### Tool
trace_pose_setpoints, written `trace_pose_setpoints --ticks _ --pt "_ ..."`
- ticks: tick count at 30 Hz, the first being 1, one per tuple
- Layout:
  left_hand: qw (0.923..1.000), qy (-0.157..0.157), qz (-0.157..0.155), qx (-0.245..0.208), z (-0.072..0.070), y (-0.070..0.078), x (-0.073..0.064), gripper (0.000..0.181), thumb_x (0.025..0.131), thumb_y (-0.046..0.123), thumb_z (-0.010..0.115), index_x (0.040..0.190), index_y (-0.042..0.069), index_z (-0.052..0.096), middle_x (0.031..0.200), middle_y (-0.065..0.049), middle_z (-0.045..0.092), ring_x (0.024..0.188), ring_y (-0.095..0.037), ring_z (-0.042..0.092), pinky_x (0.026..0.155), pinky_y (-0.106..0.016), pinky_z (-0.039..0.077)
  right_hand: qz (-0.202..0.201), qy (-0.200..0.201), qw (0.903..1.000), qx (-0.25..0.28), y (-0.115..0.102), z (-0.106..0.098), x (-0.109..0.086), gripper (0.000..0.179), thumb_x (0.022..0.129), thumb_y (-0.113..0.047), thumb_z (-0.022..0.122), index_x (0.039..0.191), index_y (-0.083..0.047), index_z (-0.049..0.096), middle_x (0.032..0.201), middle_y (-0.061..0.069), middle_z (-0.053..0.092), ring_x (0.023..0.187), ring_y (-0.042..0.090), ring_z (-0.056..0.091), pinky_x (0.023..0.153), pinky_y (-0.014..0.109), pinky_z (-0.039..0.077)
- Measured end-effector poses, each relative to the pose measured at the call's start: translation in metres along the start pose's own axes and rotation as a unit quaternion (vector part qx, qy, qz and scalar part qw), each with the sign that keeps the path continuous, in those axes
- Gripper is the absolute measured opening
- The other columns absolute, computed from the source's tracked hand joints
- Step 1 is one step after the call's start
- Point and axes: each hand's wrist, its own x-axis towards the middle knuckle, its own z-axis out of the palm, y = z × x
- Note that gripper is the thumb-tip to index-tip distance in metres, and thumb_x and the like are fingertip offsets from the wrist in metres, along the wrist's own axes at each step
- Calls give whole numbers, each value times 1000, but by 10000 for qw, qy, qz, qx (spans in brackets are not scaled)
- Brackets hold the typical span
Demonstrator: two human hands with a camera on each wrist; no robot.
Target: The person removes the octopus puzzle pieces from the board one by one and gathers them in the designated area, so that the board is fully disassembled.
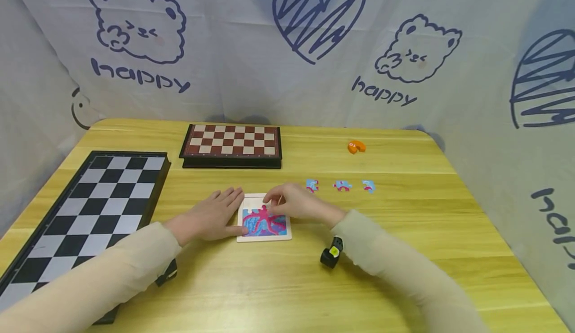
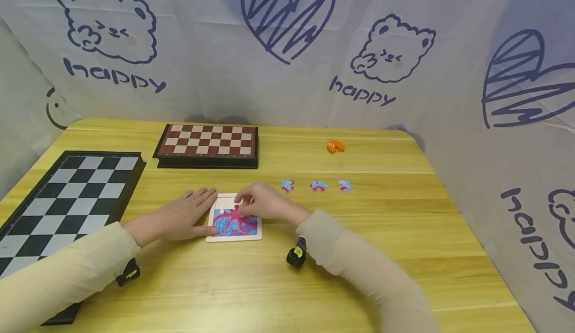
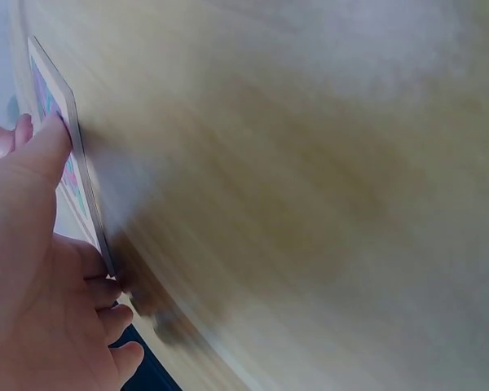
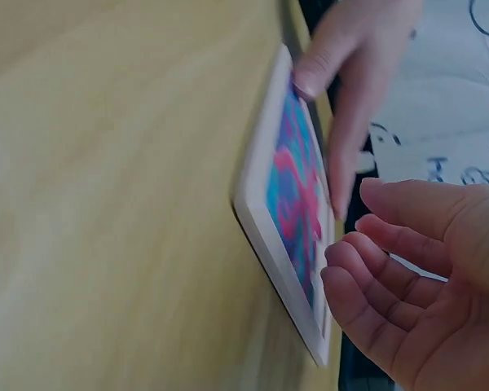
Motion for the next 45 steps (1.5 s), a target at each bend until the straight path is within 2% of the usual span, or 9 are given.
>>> trace_pose_setpoints --ticks 8,15,21,28,34,37,41,45 --pt "10000 -51 43 37 0 0 1 88 88 59 45 143 -6 21 149 -22 16 135 -36 14 107 -50 14 -374 -313 9954 -822 -12 16 11 33 84 -15 69 113 -1 64 69 -4 54 62 7 47 59 19 41" --pt "10000 -72 46 21 -1 2 1 87 88 58 46 143 -6 22 149 -22 16 135 -36 14 107 -51 14 -267 -434 9853 -1629 -18 25 13 40 85 -20 68 120 -2 61 75 -2 48 66 11 43 56 19 34" --pt "10000 -67 52 11 -1 2 0 87 89 57 46 142 -7 22 148 -23 17 135 -37 15 107 -51 14 -159 -362 9824 -1827 -21 28 11 40 86 -21 67 121 -4 61 80 -2 50 69 11 45 57 18 36" --pt "10000 -36 50 -44 -3 2 -1 86 89 57 47 142 -8 24 148 -24 18 135 -38 16 107 -52 15 -100 -120 9903 -1383 -19 29 12 32 83 -19 71 112 -6 63 77 -3 50 69 11 46 60 19 38" --pt "10000 -69 17 -9 -3 2 -1 87 88 58 46 142 -7 23 148 -23 17 135 -37 15 107 -51 14 -66 162 9989 -431 -13 26 13 14 85 -11 67 98 -12 61 73 -3 54 66 11 49 61 21 42" --pt "10000 -66 15 -19 -3 2 -1 88 88 58 46 142 -7 23 148 -23 18 135 -37 15 107 -52 14 -50 282 9996 -49 -11 26 13 7 88 -9 63 94 -13 62 76 -4 57 68 10 51 63 22 44" --pt "10000 -61 18 -52 -4 1 -2 88 88 58 46 142 -8 23 148 -23 18 135 -38 15 107 -52 14 -82 375 9991 203 -10 25 13 5 88 -6 62 89 -11 62 78 -4 59 70 10 53 63 21 45" --pt "10000 -65 23 -50 -4 1 -2 88 88 58 46 142 -8 23 148 -23 17 135 -38 15 107 -51 14 -70 417 9975 563 -8 24 13 3 88 -4 62 87 -7 61 76 -2 59 66 10 53 60 20 45"
